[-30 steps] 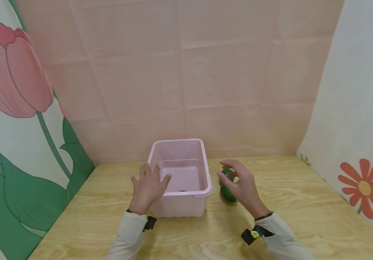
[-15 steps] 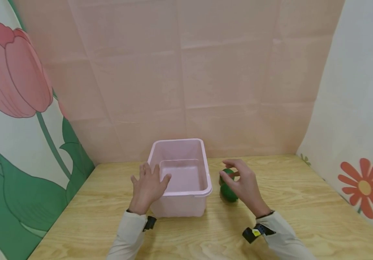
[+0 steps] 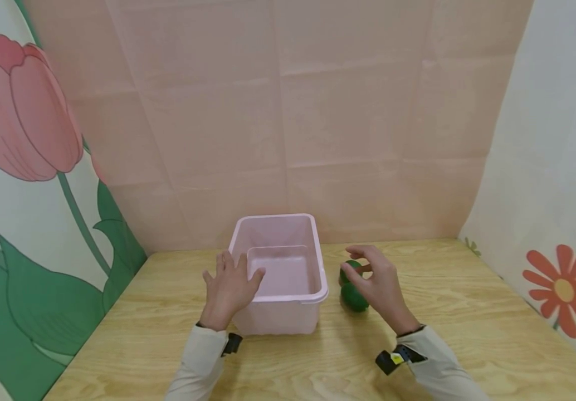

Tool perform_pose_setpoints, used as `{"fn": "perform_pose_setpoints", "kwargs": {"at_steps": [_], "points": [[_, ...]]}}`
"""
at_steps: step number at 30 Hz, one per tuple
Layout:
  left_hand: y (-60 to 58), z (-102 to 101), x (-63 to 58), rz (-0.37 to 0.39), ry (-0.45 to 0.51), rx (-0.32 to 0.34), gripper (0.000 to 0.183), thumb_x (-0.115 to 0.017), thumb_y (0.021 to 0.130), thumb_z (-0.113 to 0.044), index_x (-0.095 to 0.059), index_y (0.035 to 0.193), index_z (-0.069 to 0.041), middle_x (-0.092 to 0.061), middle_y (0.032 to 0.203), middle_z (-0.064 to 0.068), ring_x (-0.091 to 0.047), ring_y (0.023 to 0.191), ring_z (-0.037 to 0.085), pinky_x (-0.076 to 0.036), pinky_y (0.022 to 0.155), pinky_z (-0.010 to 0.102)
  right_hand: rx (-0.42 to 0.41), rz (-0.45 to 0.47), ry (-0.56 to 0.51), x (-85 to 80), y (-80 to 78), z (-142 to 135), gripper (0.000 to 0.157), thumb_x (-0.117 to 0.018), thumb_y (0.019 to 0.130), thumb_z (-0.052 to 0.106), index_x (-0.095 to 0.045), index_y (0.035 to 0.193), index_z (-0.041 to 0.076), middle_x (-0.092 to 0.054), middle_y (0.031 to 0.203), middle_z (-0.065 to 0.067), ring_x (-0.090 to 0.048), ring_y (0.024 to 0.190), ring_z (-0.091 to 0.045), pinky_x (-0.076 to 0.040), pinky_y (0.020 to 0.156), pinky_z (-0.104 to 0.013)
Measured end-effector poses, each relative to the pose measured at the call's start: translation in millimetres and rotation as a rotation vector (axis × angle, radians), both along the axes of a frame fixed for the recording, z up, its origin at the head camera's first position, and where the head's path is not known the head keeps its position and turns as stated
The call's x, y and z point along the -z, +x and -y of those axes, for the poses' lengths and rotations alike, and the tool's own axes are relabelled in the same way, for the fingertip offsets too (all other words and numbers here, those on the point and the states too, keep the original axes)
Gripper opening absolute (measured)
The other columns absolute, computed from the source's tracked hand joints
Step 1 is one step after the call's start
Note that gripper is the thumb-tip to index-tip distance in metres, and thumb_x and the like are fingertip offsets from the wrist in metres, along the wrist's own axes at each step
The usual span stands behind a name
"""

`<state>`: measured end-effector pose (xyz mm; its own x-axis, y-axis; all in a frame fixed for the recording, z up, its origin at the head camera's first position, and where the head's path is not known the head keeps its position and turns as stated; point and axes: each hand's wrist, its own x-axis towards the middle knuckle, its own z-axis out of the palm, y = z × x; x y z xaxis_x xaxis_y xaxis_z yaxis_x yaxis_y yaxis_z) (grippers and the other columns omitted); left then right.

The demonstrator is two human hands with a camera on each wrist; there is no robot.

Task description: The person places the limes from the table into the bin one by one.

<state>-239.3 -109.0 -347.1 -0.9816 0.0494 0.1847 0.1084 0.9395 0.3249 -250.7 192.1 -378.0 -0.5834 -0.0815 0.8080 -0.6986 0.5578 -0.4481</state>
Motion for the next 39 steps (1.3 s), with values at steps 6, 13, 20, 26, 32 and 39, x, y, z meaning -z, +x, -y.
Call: {"fn": "perform_pose_setpoints", "kwargs": {"at_steps": [6, 13, 20, 26, 32, 39], "points": [[-0.1, 0.2, -1.4, -0.013, -0.002, 0.001, 0.07, -0.045, 0.102, -0.053, -0.04, 0.152, -0.004, -0.02, 0.158, 0.034, -0.012, 0.149, 0.048, -0.01, 0.105, 0.08, 0.004, 0.017, -0.004, 0.3, -1.9, -1.4, 0.031, -0.078, 0.083, -0.002, -0.067, 0.112, 0.0, -0.068, 0.106, -0.012, -0.066, 0.094, -0.029, -0.059, 0.065, -0.042], [-0.8, 0.4, -1.6, -0.015, -0.004, -0.002, 0.07, -0.045, 0.102, -0.053, -0.04, 0.152, -0.005, -0.02, 0.158, 0.034, -0.013, 0.149, 0.047, -0.011, 0.106, 0.079, 0.001, 0.024, -0.004, 0.1, -2.5, -1.9, 0.031, -0.078, 0.083, -0.002, -0.067, 0.112, 0.0, -0.067, 0.106, -0.013, -0.066, 0.095, -0.028, -0.059, 0.067, -0.042], [-0.9, -0.4, -2.3, 0.003, 0.008, 0.0, 0.07, -0.044, 0.102, -0.053, -0.039, 0.153, -0.005, -0.019, 0.158, 0.034, -0.01, 0.149, 0.047, -0.008, 0.106, 0.079, 0.02, 0.045, -0.002, 1.6, -2.2, -2.0, 0.03, -0.078, 0.084, 0.0, -0.067, 0.112, 0.0, -0.067, 0.106, -0.012, -0.065, 0.095, -0.025, -0.059, 0.069, -0.046], [-0.6, -0.3, -2.0, 0.007, 0.012, -0.002, 0.07, -0.044, 0.102, -0.053, -0.039, 0.153, -0.004, -0.018, 0.159, 0.034, -0.011, 0.149, 0.048, -0.007, 0.106, 0.079, 0.04, 0.038, 0.009, 3.1, -3.4, -2.2, 0.029, -0.078, 0.084, 0.0, -0.068, 0.111, 0.0, -0.068, 0.106, -0.011, -0.064, 0.094, -0.025, -0.058, 0.072, -0.026], [-0.1, 0.2, -1.3, 0.012, 0.019, -0.001, 0.07, -0.045, 0.102, -0.053, -0.038, 0.153, -0.004, -0.018, 0.159, 0.034, -0.01, 0.149, 0.048, -0.007, 0.106, 0.079, 0.04, 0.042, 0.008, 5.4, -5.3, -2.9, 0.03, -0.079, 0.083, 0.0, -0.068, 0.111, 0.0, -0.068, 0.106, -0.013, -0.065, 0.094, -0.025, -0.059, 0.07, -0.036], [0.0, -0.1, -1.7, 0.008, 0.015, -0.005, 0.07, -0.045, 0.102, -0.053, -0.039, 0.153, -0.004, -0.019, 0.158, 0.034, -0.011, 0.149, 0.048, -0.008, 0.106, 0.079, 0.039, 0.046, -0.002, 7.5, -6.7, -3.3, 0.029, -0.079, 0.083, 0.0, -0.068, 0.11, -0.001, -0.068, 0.106, -0.015, -0.065, 0.094, -0.027, -0.059, 0.069, -0.046]]}}
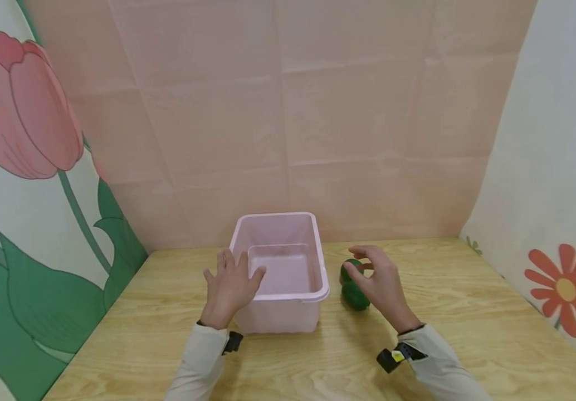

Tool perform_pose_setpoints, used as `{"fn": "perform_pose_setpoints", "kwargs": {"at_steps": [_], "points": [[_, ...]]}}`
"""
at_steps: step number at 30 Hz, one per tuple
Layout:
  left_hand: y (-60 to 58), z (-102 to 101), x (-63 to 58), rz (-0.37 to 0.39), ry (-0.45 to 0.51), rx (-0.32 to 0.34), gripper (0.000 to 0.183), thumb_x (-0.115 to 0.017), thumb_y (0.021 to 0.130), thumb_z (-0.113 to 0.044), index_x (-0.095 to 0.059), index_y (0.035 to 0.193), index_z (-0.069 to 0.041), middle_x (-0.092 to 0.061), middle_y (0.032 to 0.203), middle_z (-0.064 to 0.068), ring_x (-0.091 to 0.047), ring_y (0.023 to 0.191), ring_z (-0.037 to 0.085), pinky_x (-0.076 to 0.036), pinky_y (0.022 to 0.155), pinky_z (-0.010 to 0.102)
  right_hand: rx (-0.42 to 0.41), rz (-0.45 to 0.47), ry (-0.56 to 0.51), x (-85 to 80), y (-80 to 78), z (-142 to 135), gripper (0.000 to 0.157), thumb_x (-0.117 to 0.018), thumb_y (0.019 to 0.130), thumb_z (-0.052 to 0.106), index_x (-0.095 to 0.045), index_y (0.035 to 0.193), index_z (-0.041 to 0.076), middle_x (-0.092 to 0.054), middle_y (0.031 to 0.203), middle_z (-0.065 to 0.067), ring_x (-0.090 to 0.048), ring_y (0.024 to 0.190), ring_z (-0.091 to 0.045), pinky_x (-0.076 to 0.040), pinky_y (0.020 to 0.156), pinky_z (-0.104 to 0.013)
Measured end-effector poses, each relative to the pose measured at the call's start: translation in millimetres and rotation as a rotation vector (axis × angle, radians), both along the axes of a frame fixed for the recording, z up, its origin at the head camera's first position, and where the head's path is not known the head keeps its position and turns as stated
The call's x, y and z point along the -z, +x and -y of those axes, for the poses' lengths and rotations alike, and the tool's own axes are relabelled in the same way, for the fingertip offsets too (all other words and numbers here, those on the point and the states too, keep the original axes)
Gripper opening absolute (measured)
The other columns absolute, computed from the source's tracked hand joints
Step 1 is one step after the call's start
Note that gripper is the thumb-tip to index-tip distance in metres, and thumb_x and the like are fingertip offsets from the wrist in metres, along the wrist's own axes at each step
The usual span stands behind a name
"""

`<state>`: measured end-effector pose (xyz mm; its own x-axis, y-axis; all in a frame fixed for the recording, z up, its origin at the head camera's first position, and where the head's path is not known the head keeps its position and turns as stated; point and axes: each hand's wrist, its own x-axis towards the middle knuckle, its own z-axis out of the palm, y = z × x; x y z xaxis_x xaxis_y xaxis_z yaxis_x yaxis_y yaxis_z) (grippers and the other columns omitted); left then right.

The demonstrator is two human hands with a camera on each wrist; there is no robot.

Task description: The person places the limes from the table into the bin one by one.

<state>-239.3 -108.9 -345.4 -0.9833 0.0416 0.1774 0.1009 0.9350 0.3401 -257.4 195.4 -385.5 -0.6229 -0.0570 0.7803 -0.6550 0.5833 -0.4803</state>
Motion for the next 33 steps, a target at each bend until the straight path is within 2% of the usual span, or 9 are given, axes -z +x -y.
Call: {"fn": "perform_pose_setpoints", "kwargs": {"at_steps": [5, 11, 16, 22, 24, 28, 33], "points": [[0.1, 0.1, -0.2, 0.003, 0.004, 0.002, 0.071, -0.044, 0.102, -0.054, -0.039, 0.153, -0.004, -0.018, 0.159, 0.034, -0.009, 0.149, 0.047, -0.006, 0.106, 0.079, 0.003, -0.003, 0.003, 0.8, -1.1, -0.6, 0.029, -0.08, 0.083, 0.0, -0.068, 0.109, -0.001, -0.068, 0.106, -0.015, -0.065, 0.094, -0.027, -0.059, 0.069, -0.046], [0.7, -0.1, -0.4, 0.013, -0.002, 0.0, 0.07, -0.044, 0.103, -0.053, -0.038, 0.153, -0.005, -0.018, 0.159, 0.033, -0.009, 0.149, 0.047, -0.007, 0.107, 0.078, 0.011, -0.005, 0.009, 2.0, -1.4, -1.2, 0.029, -0.08, 0.082, 0.0, -0.069, 0.109, -0.001, -0.069, 0.105, -0.015, -0.065, 0.093, -0.029, -0.059, 0.069, -0.04], [0.8, 0.1, 0.1, 0.004, -0.003, 0.0, 0.07, -0.044, 0.102, -0.053, -0.039, 0.153, -0.005, -0.018, 0.159, 0.034, -0.009, 0.149, 0.047, -0.008, 0.107, 0.078, 0.014, 0.001, 0.012, 2.5, -1.6, -1.5, 0.028, -0.08, 0.083, 0.001, -0.068, 0.109, 0.0, -0.068, 0.106, -0.014, -0.066, 0.094, -0.03, -0.059, 0.07, -0.044], [0.1, 0.3, 0.1, -0.007, -0.012, 0.001, 0.071, -0.043, 0.102, -0.054, -0.039, 0.153, -0.004, -0.018, 0.158, 0.034, -0.01, 0.149, 0.046, -0.01, 0.106, 0.079, 0.024, 0.008, 0.025, 3.1, -2.1, -3.2, 0.026, -0.079, 0.085, 0.003, -0.069, 0.109, 0.001, -0.068, 0.106, -0.012, -0.065, 0.095, -0.029, -0.059, 0.071, -0.033], [0.0, 0.1, -0.2, -0.007, -0.008, 0.001, 0.071, -0.044, 0.102, -0.054, -0.039, 0.153, -0.004, -0.018, 0.158, 0.034, -0.01, 0.15, 0.046, -0.009, 0.106, 0.079, 0.023, 0.011, 0.027, 3.4, -2.6, -3.7, 0.026, -0.079, 0.085, 0.003, -0.069, 0.109, 0.001, -0.068, 0.106, -0.013, -0.065, 0.095, -0.031, -0.059, 0.071, -0.036], [-0.3, 0.1, 0.1, -0.01, -0.014, 0.0, 0.07, -0.044, 0.102, -0.054, -0.039, 0.153, -0.005, -0.019, 0.158, 0.034, -0.01, 0.15, 0.046, -0.01, 0.106, 0.079, 0.017, 0.011, 0.032, 4.8, -3.4, -4.2, 0.027, -0.079, 0.084, 0.002, -0.068, 0.108, -0.001, -0.068, 0.105, -0.014, -0.065, 0.095, -0.034, -0.059, 0.071, -0.047], [-0.9, 0.2, 1.0, -0.01, -0.017, -0.001, 0.07, -0.044, 0.102, -0.054, -0.04, 0.152, -0.005, -0.019, 0.158, 0.034, -0.011, 0.149, 0.046, -0.011, 0.106, 0.079, 0.018, 0.015, 0.039, 6.5, -4.4, -4.4, 0.027, -0.079, 0.084, 0.002, -0.068, 0.109, -0.001, -0.068, 0.106, -0.015, -0.065, 0.096, -0.034, -0.058, 0.071, -0.049]]}}
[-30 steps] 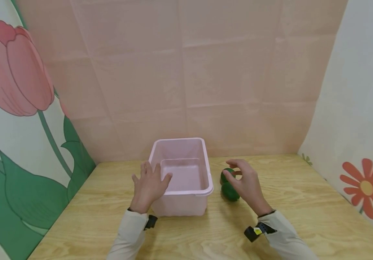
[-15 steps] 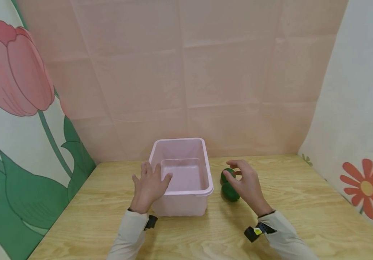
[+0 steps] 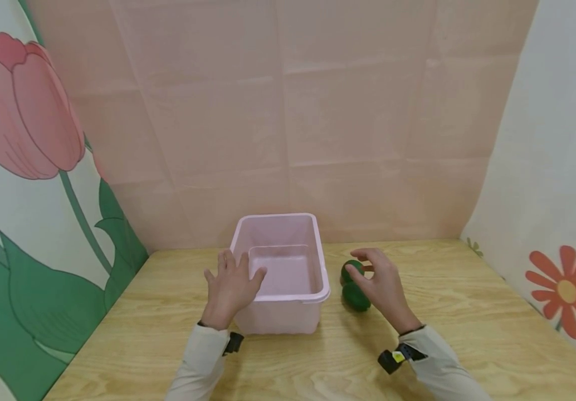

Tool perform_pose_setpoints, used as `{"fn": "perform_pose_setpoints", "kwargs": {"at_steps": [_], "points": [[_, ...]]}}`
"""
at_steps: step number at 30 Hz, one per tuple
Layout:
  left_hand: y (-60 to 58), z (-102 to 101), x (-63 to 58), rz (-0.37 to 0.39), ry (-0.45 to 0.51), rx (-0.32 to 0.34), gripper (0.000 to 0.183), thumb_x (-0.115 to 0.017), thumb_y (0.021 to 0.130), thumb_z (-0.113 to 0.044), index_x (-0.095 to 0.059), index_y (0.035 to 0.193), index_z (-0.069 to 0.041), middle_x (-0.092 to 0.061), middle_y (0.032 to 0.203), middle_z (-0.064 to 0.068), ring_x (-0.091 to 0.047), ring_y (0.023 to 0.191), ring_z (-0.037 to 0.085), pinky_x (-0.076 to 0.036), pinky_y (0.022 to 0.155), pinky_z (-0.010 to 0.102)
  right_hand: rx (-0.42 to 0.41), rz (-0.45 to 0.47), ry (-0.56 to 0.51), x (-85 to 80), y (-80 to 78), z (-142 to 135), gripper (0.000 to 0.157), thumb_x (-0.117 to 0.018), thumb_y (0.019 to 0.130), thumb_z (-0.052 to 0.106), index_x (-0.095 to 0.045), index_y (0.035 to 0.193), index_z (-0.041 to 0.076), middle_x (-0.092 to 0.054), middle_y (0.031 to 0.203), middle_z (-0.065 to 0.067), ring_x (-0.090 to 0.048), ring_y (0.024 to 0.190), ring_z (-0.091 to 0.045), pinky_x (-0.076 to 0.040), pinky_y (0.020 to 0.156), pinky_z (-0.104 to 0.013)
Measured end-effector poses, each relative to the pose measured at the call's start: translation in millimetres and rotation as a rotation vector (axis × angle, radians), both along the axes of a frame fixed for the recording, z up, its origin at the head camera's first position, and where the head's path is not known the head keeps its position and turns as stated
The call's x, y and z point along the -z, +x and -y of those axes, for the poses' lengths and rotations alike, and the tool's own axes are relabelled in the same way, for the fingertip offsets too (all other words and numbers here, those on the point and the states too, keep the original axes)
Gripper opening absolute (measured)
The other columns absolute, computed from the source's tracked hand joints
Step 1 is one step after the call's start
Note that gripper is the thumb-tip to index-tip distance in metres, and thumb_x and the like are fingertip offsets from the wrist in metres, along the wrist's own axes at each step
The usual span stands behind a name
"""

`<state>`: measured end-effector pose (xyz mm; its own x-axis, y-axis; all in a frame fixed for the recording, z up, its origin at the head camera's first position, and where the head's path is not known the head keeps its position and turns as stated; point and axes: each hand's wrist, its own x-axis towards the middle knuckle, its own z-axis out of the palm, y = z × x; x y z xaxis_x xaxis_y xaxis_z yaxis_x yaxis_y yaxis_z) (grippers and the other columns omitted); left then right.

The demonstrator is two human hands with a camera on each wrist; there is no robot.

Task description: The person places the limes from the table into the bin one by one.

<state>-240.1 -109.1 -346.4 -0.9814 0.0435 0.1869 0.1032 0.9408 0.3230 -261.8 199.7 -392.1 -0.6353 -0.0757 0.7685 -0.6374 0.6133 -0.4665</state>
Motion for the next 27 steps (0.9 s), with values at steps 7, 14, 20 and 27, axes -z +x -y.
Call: {"fn": "perform_pose_setpoints", "kwargs": {"at_steps": [7, 14, 20, 27], "points": [[-0.1, 0.6, 0.5, 0.004, 0.01, 0.001, 0.071, -0.044, 0.102, -0.054, -0.039, 0.153, -0.005, -0.018, 0.159, 0.034, -0.01, 0.149, 0.046, -0.01, 0.106, 0.079, 0.002, -0.001, 0.005, 0.8, -0.9, 0.2, 0.028, -0.079, 0.084, 0.003, -0.068, 0.109, -0.001, -0.068, 0.106, -0.015, -0.065, 0.096, -0.033, -0.058, 0.07, -0.048], [-0.1, 0.7, 0.5, 0.006, 0.007, -0.002, 0.071, -0.044, 0.102, -0.054, -0.039, 0.153, -0.005, -0.018, 0.159, 0.034, -0.01, 0.149, 0.046, -0.01, 0.106, 0.079, 0.004, 0.006, 0.011, 1.6, -2.0, -0.1, 0.028, -0.079, 0.084, 0.003, -0.068, 0.11, -0.001, -0.068, 0.107, -0.016, -0.065, 0.097, -0.035, -0.059, 0.071, -0.047], [0.0, 0.5, 0.0, 0.011, 0.002, -0.004, 0.071, -0.044, 0.102, -0.054, -0.039, 0.153, -0.005, -0.018, 0.159, 0.034, -0.01, 0.149, 0.046, -0.01, 0.106, 0.079, 0.023, 0.023, 0.028, 2.8, -2.5, -1.0, 0.029, -0.079, 0.085, 0.004, -0.067, 0.111, -0.001, -0.067, 0.108, -0.016, -0.064, 0.098, -0.036, -0.058, 0.072, -0.047], [0.0, 0.2, -0.2, 0.006, 0.005, -0.004, 0.071, -0.044, 0.102, -0.054, -0.04, 0.153, -0.005, -0.019, 0.159, 0.033, -0.011, 0.149, 0.046, -0.01, 0.106, 0.079, 0.038, 0.056, 0.04, 2.4, -2.3, -1.7, 0.029, -0.079, 0.085, 0.005, -0.067, 0.111, -0.003, -0.067, 0.109, -0.018, -0.064, 0.099, -0.036, -0.058, 0.073, -0.047]]}}
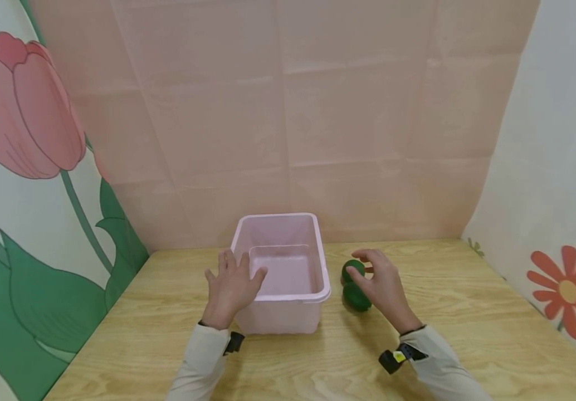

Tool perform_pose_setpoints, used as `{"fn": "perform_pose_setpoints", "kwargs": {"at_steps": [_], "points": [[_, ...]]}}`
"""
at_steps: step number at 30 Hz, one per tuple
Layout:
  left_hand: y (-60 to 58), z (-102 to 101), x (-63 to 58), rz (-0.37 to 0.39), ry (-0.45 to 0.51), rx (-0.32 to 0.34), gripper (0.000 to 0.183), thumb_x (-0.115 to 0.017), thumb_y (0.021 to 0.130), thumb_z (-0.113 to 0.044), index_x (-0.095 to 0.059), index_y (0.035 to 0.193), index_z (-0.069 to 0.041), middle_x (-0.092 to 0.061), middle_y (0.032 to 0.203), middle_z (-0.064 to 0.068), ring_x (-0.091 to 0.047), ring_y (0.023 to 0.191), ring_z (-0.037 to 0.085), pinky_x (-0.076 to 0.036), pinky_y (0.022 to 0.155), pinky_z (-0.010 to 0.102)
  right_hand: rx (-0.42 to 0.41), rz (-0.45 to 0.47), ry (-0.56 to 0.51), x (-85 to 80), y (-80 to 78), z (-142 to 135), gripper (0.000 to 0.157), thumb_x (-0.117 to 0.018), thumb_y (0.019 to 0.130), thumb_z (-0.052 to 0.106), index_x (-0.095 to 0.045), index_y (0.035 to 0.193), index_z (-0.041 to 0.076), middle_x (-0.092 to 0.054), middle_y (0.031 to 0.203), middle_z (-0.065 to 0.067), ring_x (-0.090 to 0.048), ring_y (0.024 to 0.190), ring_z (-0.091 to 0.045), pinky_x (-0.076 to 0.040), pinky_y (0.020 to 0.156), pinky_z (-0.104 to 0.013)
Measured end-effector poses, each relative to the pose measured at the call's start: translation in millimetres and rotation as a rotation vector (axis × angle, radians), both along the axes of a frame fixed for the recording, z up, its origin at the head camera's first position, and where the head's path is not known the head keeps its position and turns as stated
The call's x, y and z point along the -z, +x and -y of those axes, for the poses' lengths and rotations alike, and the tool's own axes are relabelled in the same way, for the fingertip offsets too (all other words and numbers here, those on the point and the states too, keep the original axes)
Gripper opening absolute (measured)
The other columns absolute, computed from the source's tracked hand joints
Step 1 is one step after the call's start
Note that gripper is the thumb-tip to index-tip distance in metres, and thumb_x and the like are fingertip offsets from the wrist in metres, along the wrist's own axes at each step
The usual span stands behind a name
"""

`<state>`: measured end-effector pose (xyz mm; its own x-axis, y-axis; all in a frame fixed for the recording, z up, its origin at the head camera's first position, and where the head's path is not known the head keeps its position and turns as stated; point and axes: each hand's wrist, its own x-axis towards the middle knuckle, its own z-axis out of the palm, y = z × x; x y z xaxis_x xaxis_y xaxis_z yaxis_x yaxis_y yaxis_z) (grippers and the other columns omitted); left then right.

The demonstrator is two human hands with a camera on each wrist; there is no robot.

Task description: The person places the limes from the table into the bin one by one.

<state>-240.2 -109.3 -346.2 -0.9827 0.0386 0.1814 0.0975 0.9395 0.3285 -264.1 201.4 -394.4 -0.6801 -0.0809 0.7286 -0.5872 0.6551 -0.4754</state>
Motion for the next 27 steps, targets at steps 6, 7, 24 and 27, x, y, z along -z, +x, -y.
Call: {"fn": "perform_pose_setpoints", "kwargs": {"at_steps": [6, 7, 24, 27], "points": [[-0.3, -0.4, -1.0, 0.002, -0.002, 0.0, 0.071, -0.043, 0.102, -0.055, -0.039, 0.153, -0.005, -0.019, 0.159, 0.033, -0.01, 0.149, 0.046, -0.01, 0.106, 0.079, 0.006, 0.035, 0.009, -0.9, 0.0, 0.1, 0.029, -0.078, 0.086, 0.006, -0.067, 0.112, -0.002, -0.067, 0.109, -0.019, -0.063, 0.099, -0.036, -0.058, 0.073, -0.047], [-0.2, -0.5, -1.2, 0.003, -0.002, 0.0, 0.071, -0.043, 0.102, -0.055, -0.039, 0.153, -0.005, -0.019, 0.159, 0.033, -0.01, 0.149, 0.046, -0.01, 0.106, 0.079, 0.006, 0.038, 0.01, -0.6, -0.1, -0.1, 0.029, -0.078, 0.086, 0.006, -0.067, 0.112, -0.002, -0.067, 0.109, -0.019, -0.063, 0.099, -0.037, -0.058, 0.073, -0.047], [0.5, -0.1, -1.4, -0.005, -0.006, 0.003, 0.071, -0.043, 0.102, -0.055, -0.04, 0.152, -0.005, -0.02, 0.158, 0.033, -0.012, 0.149, 0.046, -0.011, 0.106, 0.079, 0.001, 0.076, 0.023, 4.2, -1.8, -0.7, 0.03, -0.078, 0.086, 0.006, -0.066, 0.112, -0.003, -0.066, 0.109, -0.02, -0.063, 0.098, -0.037, -0.057, 0.074, -0.052], [0.7, 0.1, -1.2, -0.006, -0.003, 0.003, 0.07, -0.043, 0.102, -0.055, -0.04, 0.152, -0.005, -0.02, 0.158, 0.034, -0.012, 0.149, 0.046, -0.011, 0.106, 0.079, 0.003, 0.093, 0.026, 4.8, -2.1, -0.7, 0.031, -0.079, 0.086, 0.006, -0.066, 0.112, -0.003, -0.066, 0.108, -0.019, -0.063, 0.098, -0.035, -0.057, 0.074, -0.052]]}}
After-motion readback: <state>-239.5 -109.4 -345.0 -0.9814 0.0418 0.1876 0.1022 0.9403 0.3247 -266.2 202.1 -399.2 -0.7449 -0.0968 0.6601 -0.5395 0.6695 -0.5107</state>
